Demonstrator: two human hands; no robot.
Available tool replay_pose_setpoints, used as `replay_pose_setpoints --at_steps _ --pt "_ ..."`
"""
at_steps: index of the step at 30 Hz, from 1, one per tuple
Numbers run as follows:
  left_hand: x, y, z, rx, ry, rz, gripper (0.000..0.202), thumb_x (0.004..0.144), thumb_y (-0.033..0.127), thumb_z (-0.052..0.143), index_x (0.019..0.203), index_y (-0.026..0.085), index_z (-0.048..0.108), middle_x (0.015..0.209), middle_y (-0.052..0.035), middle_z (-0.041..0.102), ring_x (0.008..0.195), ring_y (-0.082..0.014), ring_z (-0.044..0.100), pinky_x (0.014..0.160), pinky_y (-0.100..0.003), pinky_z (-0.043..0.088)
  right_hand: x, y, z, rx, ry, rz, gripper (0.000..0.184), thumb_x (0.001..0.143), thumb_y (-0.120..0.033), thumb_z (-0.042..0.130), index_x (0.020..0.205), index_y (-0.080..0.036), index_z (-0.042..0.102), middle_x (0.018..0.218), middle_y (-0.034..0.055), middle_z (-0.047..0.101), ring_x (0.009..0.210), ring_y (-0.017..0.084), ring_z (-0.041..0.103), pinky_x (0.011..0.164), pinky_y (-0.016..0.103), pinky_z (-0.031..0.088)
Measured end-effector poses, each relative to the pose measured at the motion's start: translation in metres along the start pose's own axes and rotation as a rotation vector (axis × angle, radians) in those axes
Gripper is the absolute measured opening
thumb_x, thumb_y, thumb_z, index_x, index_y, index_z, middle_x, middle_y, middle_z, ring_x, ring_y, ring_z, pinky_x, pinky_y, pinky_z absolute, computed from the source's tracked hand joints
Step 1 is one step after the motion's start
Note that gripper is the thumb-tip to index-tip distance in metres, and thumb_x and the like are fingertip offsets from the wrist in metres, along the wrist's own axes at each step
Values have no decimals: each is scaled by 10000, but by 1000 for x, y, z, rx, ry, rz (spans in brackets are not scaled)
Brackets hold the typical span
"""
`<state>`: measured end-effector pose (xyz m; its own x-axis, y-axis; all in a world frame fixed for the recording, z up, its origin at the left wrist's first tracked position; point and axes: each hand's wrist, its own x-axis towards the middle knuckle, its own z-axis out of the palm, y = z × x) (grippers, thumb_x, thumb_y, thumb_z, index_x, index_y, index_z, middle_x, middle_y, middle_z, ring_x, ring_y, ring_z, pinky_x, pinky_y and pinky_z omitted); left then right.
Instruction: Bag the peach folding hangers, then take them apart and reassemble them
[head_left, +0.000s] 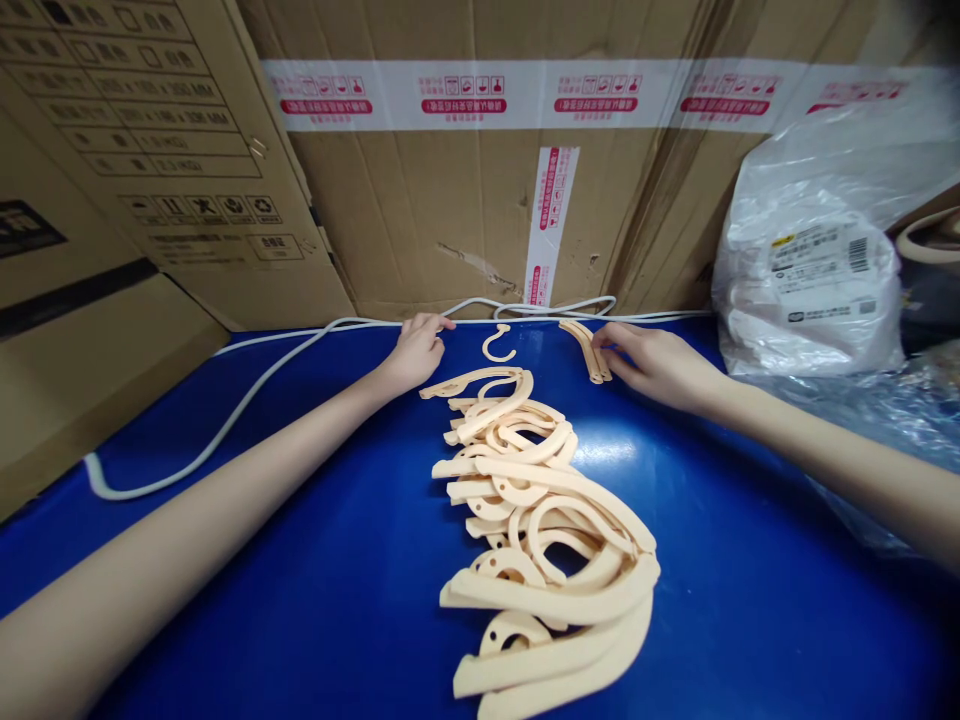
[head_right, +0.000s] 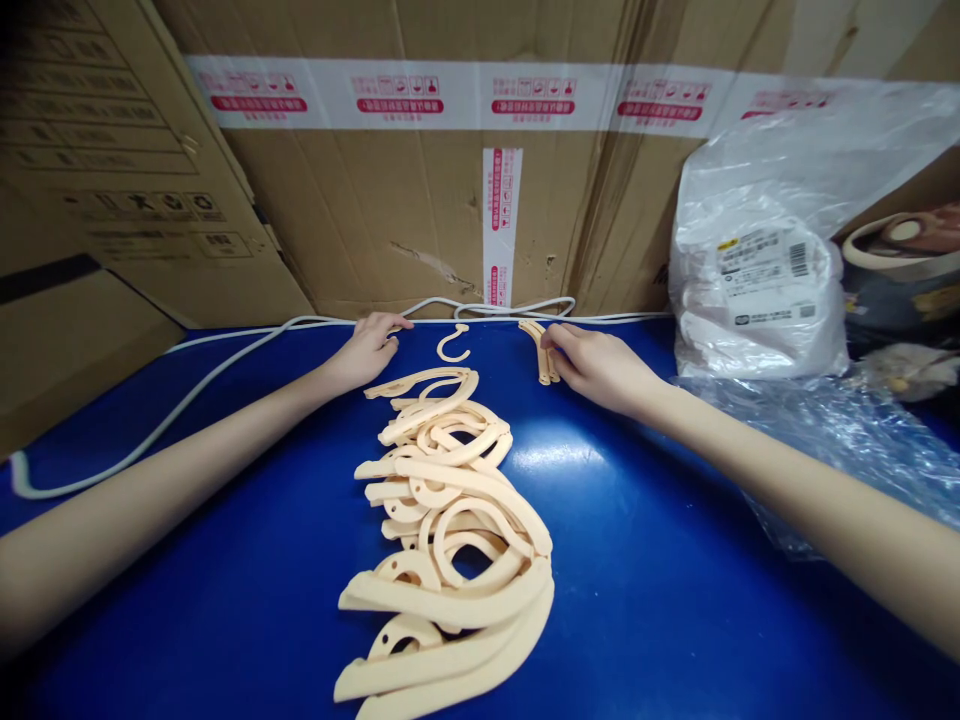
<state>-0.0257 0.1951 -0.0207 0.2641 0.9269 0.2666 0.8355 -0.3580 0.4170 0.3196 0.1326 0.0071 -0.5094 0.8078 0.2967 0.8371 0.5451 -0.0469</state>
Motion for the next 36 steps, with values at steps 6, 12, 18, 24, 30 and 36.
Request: replay_pose_setpoints --at_steps 6,12,18,24,30,36 --pt "-13 11 -10 19 -17 11 460 814 90 399 1244 142 555 1372 -160 516 1345 -297 428 1167 -455 293 0 -45 -20 114 67 -139 217 973 -254 445 1097 -184 609 1080 101 698 964 226 670 813 324 479" --pt "-32 41 -41 25 -187 75 372 929 369 428 1199 168 587 1277 -117 624 1216 -254 547 1037 -355 416 10 -97 -36 166 -14 -317 270 1010 -298 423 1042 -181 663 1040 98 697 979 234 650 868 360 473" --pt "-30 53 -70 81 -575 -14 392 694 444 709 980 179 671 831 -51 742 735 -210 656 627 -253 419 59 -99 -14 285 -71 -275 265 963 -218 493 1139 -136 674 1133 115 709 1025 234 653 874 346 476" --pt "-20 53 -73 43 -695 -40 220 636 362 696 774 191 691 678 -1 696 656 -163 590 573 -222 357 90 -108 -3 351 -236 -296 337 935 -277 594 1240 -162 681 1122 91 745 950 198 682 808 295 469" --pt "-25 51 -70 -34 -648 -57 146 673 328 632 710 190 659 646 -5 661 602 -151 541 551 -243 347 95 -106 0 367 -301 -306 276 895 -280 651 1122 -158 750 1006 74 765 846 169 667 728 267 441" --pt "-18 67 -83 -250 -380 -97 293 759 353 665 999 196 604 710 -6 661 581 -139 551 540 -243 339 99 -87 -13 523 -193 -145 234 884 -323 651 967 -140 770 742 25 720 652 135 610 601 264 429"
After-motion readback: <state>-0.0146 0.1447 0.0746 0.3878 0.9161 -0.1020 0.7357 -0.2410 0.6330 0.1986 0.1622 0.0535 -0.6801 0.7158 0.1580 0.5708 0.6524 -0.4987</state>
